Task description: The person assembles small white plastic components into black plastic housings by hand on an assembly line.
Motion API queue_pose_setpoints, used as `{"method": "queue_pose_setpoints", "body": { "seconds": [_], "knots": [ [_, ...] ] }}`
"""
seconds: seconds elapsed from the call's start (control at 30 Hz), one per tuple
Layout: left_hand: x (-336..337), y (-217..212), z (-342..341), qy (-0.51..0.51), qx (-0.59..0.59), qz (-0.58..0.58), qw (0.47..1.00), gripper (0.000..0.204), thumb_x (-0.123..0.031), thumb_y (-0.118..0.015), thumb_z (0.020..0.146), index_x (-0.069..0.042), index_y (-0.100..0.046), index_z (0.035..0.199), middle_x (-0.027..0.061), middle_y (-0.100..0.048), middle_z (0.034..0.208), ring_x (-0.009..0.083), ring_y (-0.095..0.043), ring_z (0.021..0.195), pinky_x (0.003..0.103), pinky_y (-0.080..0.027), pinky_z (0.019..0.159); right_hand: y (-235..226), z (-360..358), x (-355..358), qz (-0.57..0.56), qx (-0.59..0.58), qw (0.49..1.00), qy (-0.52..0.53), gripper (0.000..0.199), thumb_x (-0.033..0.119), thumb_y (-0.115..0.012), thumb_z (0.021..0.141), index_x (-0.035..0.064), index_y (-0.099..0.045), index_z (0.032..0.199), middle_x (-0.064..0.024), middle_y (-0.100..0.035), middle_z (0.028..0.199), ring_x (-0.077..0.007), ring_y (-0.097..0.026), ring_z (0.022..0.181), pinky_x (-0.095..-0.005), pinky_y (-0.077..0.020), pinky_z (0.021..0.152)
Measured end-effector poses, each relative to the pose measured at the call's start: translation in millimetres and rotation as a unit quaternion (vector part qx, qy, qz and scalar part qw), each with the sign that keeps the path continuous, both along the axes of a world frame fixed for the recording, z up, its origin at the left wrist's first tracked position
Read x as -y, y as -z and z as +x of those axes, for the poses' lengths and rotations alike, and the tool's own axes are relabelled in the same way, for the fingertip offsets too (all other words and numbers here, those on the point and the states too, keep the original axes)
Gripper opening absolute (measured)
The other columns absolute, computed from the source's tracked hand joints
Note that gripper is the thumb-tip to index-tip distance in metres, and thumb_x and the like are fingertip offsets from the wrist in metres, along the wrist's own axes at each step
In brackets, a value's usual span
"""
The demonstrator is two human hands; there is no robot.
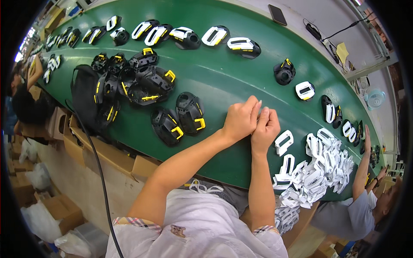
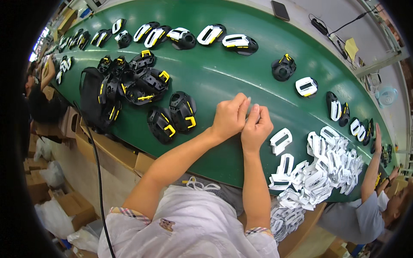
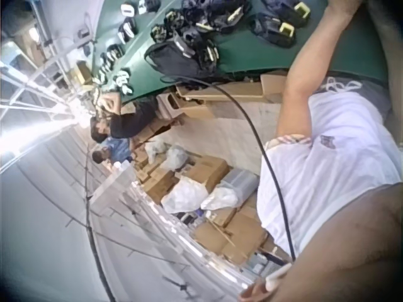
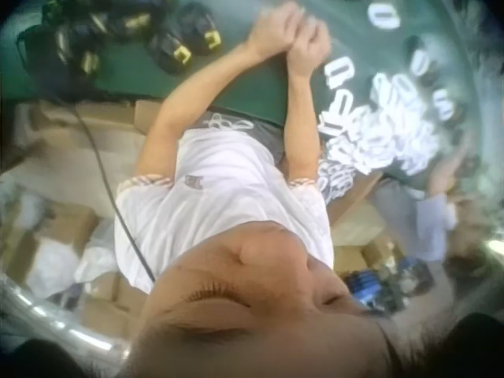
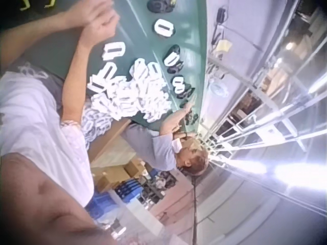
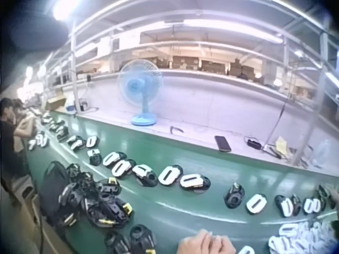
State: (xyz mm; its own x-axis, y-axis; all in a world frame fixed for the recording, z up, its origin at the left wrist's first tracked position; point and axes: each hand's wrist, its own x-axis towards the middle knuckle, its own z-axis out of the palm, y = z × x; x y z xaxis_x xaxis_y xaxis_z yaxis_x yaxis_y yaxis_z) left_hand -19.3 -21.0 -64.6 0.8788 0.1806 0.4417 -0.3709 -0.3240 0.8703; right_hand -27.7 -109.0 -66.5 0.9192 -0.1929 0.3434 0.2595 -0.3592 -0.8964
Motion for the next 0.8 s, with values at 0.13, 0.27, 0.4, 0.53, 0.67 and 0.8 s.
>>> {"method": "queue_pose_setpoints", "body": {
  "seconds": [0.13,0.27,0.4,0.53,0.67,0.8],
  "knots": [
    [1.6,0.7,1.5,0.049,0.016,-0.042,0.998,0.017,-0.013,-0.048,0.090,-0.001,-0.050,0.079,0.0151,-0.050,0.054,0.0310,-0.052,0.046,0.035,-0.038,0.043,-0.4,1.7,6.2,0.074,-0.058,0.994,-0.049,0.025,0.019,-0.047,0.094,0.0061,-0.049,0.073,0.0051,-0.045,0.064,-0.0019,-0.036,0.056,-0.0209,-0.0282,0.048],
    [-4.5,0.0,0.7,0.095,-0.023,-0.112,0.989,0.020,-0.015,-0.046,0.092,-0.001,-0.049,0.078,0.0140,-0.050,0.053,0.0273,-0.052,0.045,0.033,-0.038,0.043,9.3,4.1,1.2,0.293,-0.070,0.948,-0.098,0.029,0.022,-0.044,0.096,0.0063,-0.045,0.072,0.0053,-0.041,0.063,-0.0019,-0.035,0.056,-0.0211,-0.0283,0.048],
    [0.6,-2.8,-2.5,0.066,-0.029,-0.117,0.991,0.021,-0.016,-0.045,0.093,0.000,-0.047,0.078,0.0157,-0.050,0.055,0.0304,-0.052,0.047,0.035,-0.038,0.045,0.1,1.0,-1.6,0.251,-0.071,0.962,-0.077,0.031,0.022,-0.041,0.097,0.0065,-0.043,0.070,0.0057,-0.038,0.062,-0.0017,-0.034,0.057,-0.0211,-0.0281,0.048],
    [1.6,-1.8,-3.4,0.051,-0.015,-0.098,0.994,0.022,-0.016,-0.045,0.093,-0.001,-0.047,0.077,0.0149,-0.049,0.053,0.0267,-0.053,0.046,0.033,-0.038,0.044,4.6,1.4,2.0,0.166,-0.043,0.982,-0.075,0.032,0.022,-0.040,0.097,0.0063,-0.042,0.070,0.0051,-0.039,0.062,-0.0022,-0.034,0.057,-0.0216,-0.0282,0.048],
    [-1.4,-4.4,-4.8,0.050,-0.027,-0.099,0.993,0.020,-0.015,-0.046,0.092,0.000,-0.047,0.078,0.0172,-0.051,0.057,0.0359,-0.054,0.051,0.038,-0.039,0.045,2.0,-0.3,-1.6,0.143,-0.027,0.986,-0.082,0.032,0.021,-0.042,0.097,0.0048,-0.041,0.070,0.0034,-0.039,0.060,-0.0035,-0.034,0.055,-0.0228,-0.0283,0.048],
    [2.7,-3.7,-2.7,0.044,-0.050,-0.086,0.994,0.020,-0.015,-0.046,0.092,0.000,-0.047,0.079,0.0173,-0.051,0.056,0.0361,-0.054,0.051,0.038,-0.039,0.044,-2.3,2.4,2.9,0.067,0.001,0.995,-0.068,0.032,0.020,-0.042,0.096,0.0035,-0.041,0.069,0.0015,-0.041,0.057,-0.0049,-0.034,0.054,-0.0241,-0.0286,0.047]
  ]
}}
